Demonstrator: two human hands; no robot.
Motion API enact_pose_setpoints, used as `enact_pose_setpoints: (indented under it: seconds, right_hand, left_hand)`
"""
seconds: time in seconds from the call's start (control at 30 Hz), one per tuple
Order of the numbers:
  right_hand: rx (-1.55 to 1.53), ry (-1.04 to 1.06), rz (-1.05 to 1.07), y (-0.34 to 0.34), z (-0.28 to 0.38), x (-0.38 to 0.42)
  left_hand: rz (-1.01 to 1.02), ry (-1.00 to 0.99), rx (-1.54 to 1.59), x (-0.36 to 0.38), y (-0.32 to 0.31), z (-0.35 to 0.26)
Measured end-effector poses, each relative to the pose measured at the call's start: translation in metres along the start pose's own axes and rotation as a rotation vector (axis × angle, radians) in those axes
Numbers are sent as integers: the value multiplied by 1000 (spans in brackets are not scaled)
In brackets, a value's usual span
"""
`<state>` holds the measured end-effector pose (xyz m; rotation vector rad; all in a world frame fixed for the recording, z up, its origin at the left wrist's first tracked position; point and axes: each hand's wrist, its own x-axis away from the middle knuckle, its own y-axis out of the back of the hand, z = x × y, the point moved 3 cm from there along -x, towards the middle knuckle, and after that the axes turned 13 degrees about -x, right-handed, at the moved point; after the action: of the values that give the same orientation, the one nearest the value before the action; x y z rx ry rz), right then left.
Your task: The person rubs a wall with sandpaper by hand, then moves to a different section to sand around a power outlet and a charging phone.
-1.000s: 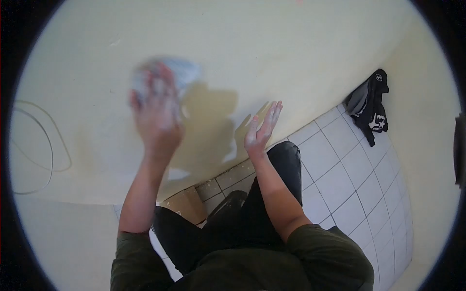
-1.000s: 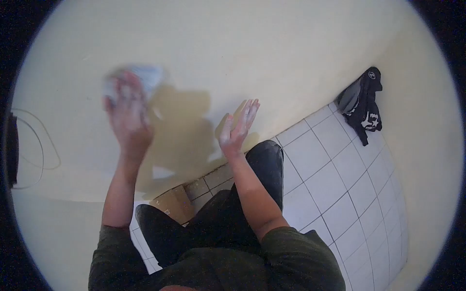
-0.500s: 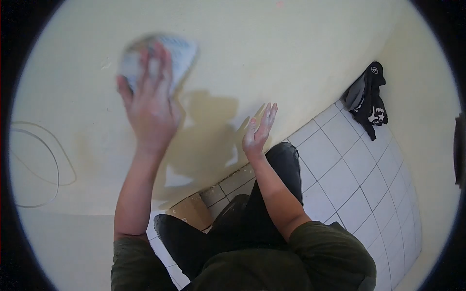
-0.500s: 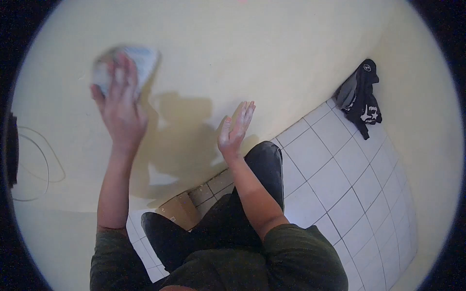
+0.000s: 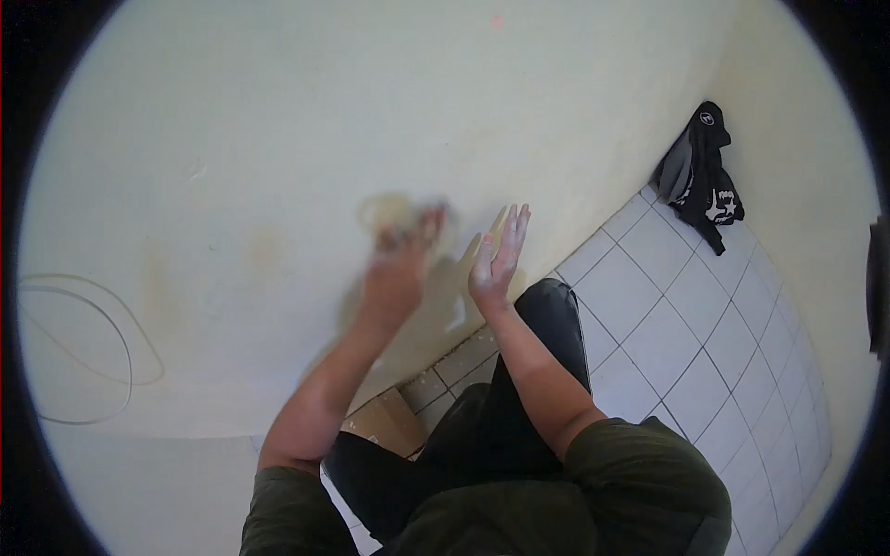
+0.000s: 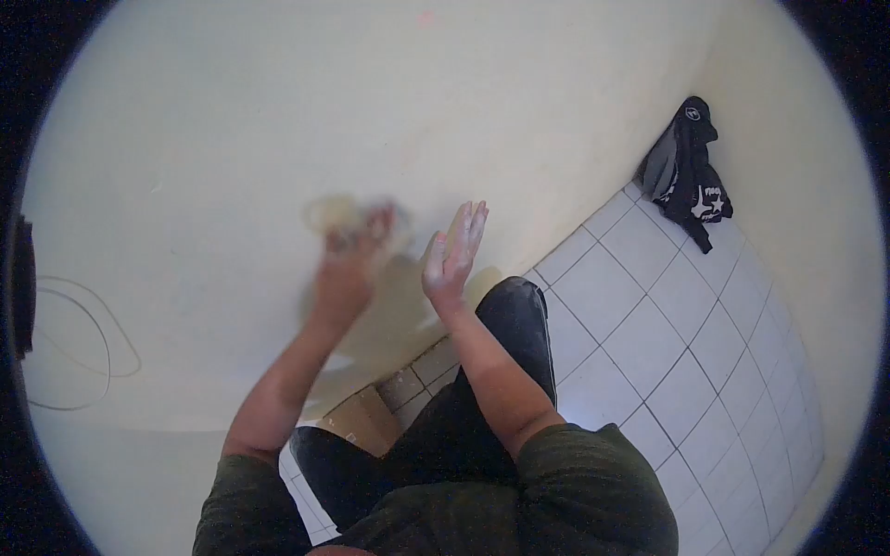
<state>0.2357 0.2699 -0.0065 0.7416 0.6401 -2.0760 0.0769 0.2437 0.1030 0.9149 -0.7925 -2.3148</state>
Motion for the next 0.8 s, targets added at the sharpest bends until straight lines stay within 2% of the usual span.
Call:
enact_pose_setpoints:
  seconds: [0.07,0.13,0.23,0.3,0.37,0.43,0.53,0.57,0.6,0.63,0.67,0.7,0.77,0.8]
  right_hand:
    - [-1,-3,-8,-5,-2,0]
    - [-2,3,-14,-8,-6,-4]
    - [-1,-4,-18,-9,-4,-5]
    - [15,-19,-20,-9,-7,-6]
    - [7,-38,-29,-12,-10,-6]
    - [-2,-42,-38,-11,-11,-7]
    - [-4,-28,-55,-11,-12,-7]
    - [3,-26,-57,-12,-14,-7]
    - [10,-27,-56,-13,-17,-6]
    - [14,-35,-58,-15,-19,-5]
    - [18,-42,-60,-17,-20,-5]
    - [18,-44,-64,-18,-22,-8]
    - [20,-34,-72,-19,-21,-10]
    - [21,-31,-78,-19,-21,-10]
  left_hand:
    - [-125,214,-272,-40,40,32]
    - [-222,281,-229,-70,77,56]
    - [-208,187,-183,-75,51,46]
    - [-244,28,-366,-45,-16,10]
    - [31,-234,-229,-2,-68,-28]
    - [146,-378,-128,50,-119,-57]
    - [45,-266,175,47,-114,-49]
    - [55,-193,152,41,-115,-44]
    - [70,-118,129,17,-86,-27]
    - [72,-62,11,-9,-53,-2]
    - [141,67,-166,-35,-47,20]
    - [-280,266,-58,-54,-4,46]
    - [-347,372,-258,-92,69,86]
    - [-392,373,-242,-100,77,92]
